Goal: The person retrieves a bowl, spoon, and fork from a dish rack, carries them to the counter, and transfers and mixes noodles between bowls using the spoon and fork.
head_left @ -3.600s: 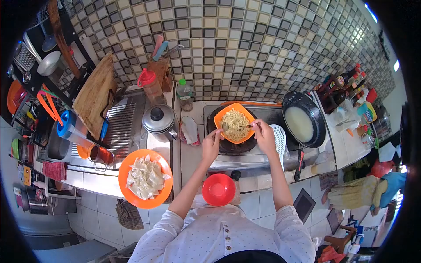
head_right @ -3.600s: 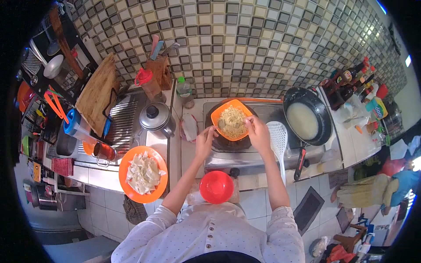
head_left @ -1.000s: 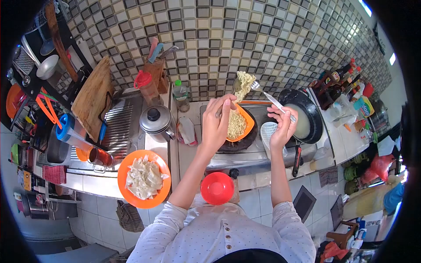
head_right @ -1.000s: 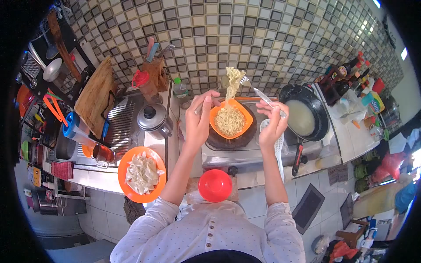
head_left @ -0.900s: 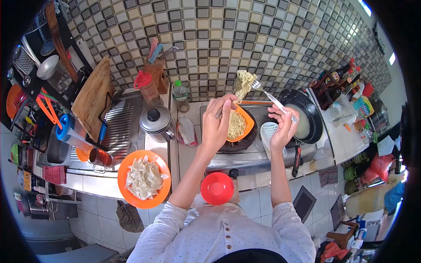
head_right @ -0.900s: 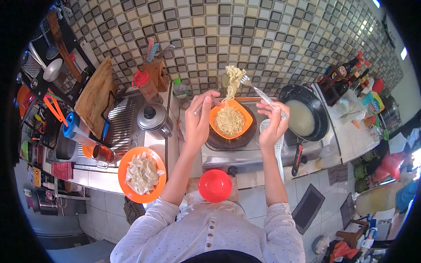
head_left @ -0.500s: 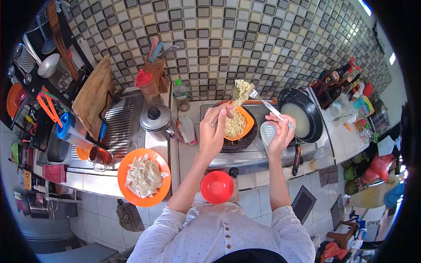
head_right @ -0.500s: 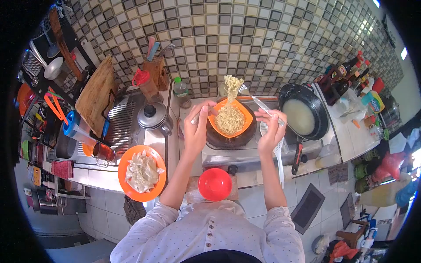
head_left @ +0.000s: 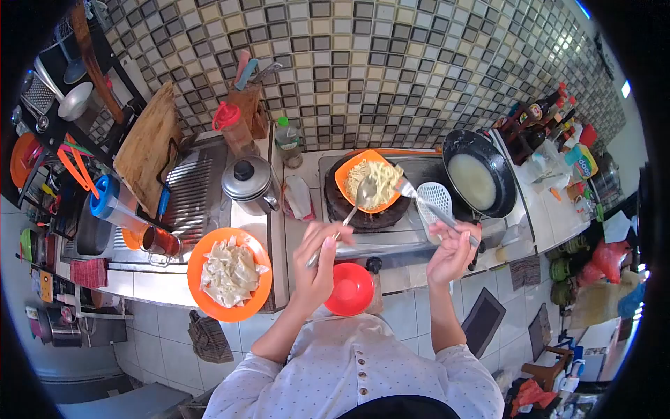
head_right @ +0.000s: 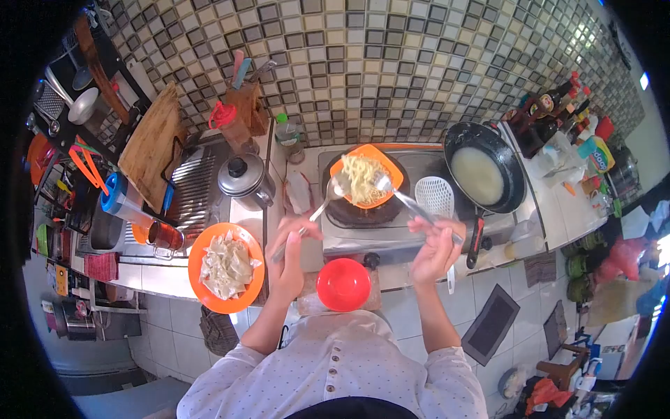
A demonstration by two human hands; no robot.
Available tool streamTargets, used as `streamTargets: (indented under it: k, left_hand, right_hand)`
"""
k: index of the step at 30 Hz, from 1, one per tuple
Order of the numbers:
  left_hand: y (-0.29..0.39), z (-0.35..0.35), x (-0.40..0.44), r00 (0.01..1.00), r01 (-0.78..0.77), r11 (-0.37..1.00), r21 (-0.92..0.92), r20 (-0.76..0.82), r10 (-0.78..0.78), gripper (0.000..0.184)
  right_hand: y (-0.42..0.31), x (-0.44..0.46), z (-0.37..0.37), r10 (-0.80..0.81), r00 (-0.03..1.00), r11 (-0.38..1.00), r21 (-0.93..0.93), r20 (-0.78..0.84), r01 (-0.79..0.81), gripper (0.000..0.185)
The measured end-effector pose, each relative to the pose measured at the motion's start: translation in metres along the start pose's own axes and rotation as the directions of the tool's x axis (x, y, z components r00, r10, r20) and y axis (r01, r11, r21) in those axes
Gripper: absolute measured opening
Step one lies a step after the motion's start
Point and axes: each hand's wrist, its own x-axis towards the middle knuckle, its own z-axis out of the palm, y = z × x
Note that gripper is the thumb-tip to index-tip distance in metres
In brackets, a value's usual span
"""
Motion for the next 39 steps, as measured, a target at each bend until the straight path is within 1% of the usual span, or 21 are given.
streamTargets:
  k: [5,7,8,9,10,12,13,15,16,18,19,21,22,23,25,26,28,32,34,38,39]
  left_hand:
    - [0.008,-0.018,-0.040,0.998,0.056,0.998,0.011,0.015,-0.056,0.025]
    - [0.009,-0.022,-0.053,0.996,0.084,0.996,0.023,0.026,-0.084,0.027]
    - [0.010,-0.022,-0.059,0.986,0.165,0.986,0.003,0.029,-0.165,0.027]
    - [0.011,-0.023,-0.065,0.968,0.248,0.969,-0.016,0.033,-0.247,0.027]
    - [0.008,-0.025,-0.073,0.966,0.255,0.967,-0.014,0.036,-0.254,0.027]
    - [-0.006,-0.029,-0.088,0.925,0.377,0.926,-0.013,0.062,-0.375,0.027]
    - [-0.011,-0.029,-0.093,0.922,0.383,0.924,-0.011,0.063,-0.382,0.027]
    - [-0.020,-0.029,-0.102,0.896,0.422,0.901,0.106,0.107,-0.432,0.027]
    - [-0.027,-0.029,-0.108,0.893,0.426,0.898,0.107,0.108,-0.436,0.027]
    - [-0.044,-0.027,-0.120,0.822,0.538,0.829,0.152,0.120,-0.556,0.024]
    - [-0.052,-0.026,-0.125,0.821,0.540,0.828,0.153,0.121,-0.558,0.024]
    - [-0.068,-0.025,-0.133,0.802,0.535,0.811,0.235,0.161,-0.576,0.024]
    - [-0.079,-0.024,-0.141,0.800,0.537,0.809,0.237,0.159,-0.578,0.024]
    - [-0.091,-0.023,-0.148,0.783,0.550,0.789,0.274,0.160,-0.602,0.024]
    - [-0.102,-0.021,-0.153,0.765,0.561,0.768,0.310,0.162,-0.624,0.023]
    - [-0.106,-0.021,-0.155,0.762,0.532,0.766,0.361,0.190,-0.619,0.023]
    - [-0.103,-0.020,-0.152,0.757,0.500,0.762,0.412,0.220,-0.616,0.023]
    - [-0.095,-0.017,-0.147,0.736,0.527,0.750,0.400,0.227,-0.638,0.021]
    - [-0.098,-0.014,-0.148,0.723,0.540,0.750,0.382,0.245,-0.646,0.021]
    - [-0.127,-0.009,-0.161,0.737,0.502,0.763,0.408,0.261,-0.624,0.020]
    - [-0.127,-0.008,-0.160,0.746,0.478,0.773,0.417,0.272,-0.608,0.021]
  right_hand:
    - [-0.014,-0.027,-0.019,0.118,0.993,0.991,0.065,-0.013,-0.117,0.017]
    - [-0.017,-0.039,-0.024,0.197,0.977,0.977,0.097,-0.085,-0.188,0.018]
    - [-0.015,-0.048,-0.028,0.227,0.964,0.974,0.055,-0.136,-0.222,0.018]
    - [-0.013,-0.057,-0.034,0.235,0.962,0.972,0.051,-0.142,-0.230,0.018]
    - [-0.010,-0.066,-0.040,0.275,0.950,0.961,0.038,-0.149,-0.273,0.017]
    - [-0.004,-0.082,-0.054,0.349,0.928,0.937,0.034,-0.133,-0.348,0.018]
    - [-0.002,-0.090,-0.058,0.355,0.925,0.935,0.032,-0.136,-0.354,0.018]
    - [0.003,-0.104,-0.062,0.405,0.905,0.909,-0.043,-0.133,-0.414,0.019]
    - [0.009,-0.111,-0.069,0.409,0.903,0.908,-0.045,-0.135,-0.418,0.019]
    - [0.023,-0.125,-0.084,0.484,0.875,0.855,-0.202,-0.018,-0.478,0.021]
    - [0.028,-0.129,-0.088,0.486,0.874,0.854,-0.203,-0.019,-0.479,0.021]
    - [0.036,-0.137,-0.092,0.586,0.809,0.752,-0.404,0.049,-0.520,0.022]
    - [0.040,-0.140,-0.095,0.616,0.783,0.708,-0.496,0.085,-0.503,0.022]
    - [0.045,-0.142,-0.095,0.618,0.782,0.707,-0.495,0.086,-0.505,0.022]
    - [0.052,-0.145,-0.095,0.654,0.738,0.645,-0.635,0.169,-0.426,0.023]
    - [0.055,-0.146,-0.095,0.654,0.738,0.643,-0.636,0.167,-0.426,0.023]
    - [0.059,-0.147,-0.094,0.672,0.698,0.605,-0.727,0.247,-0.325,0.021]
    - [0.054,-0.144,-0.085,0.698,0.655,0.598,-0.739,0.290,-0.310,0.018]
    - [0.057,-0.145,-0.083,0.654,0.651,0.626,-0.759,0.385,-0.180,0.017]
    - [0.055,-0.143,-0.076,0.664,0.605,0.647,-0.743,0.440,-0.169,0.015]
    - [0.054,-0.141,-0.075,0.622,0.595,0.676,-0.733,0.509,-0.079,0.015]
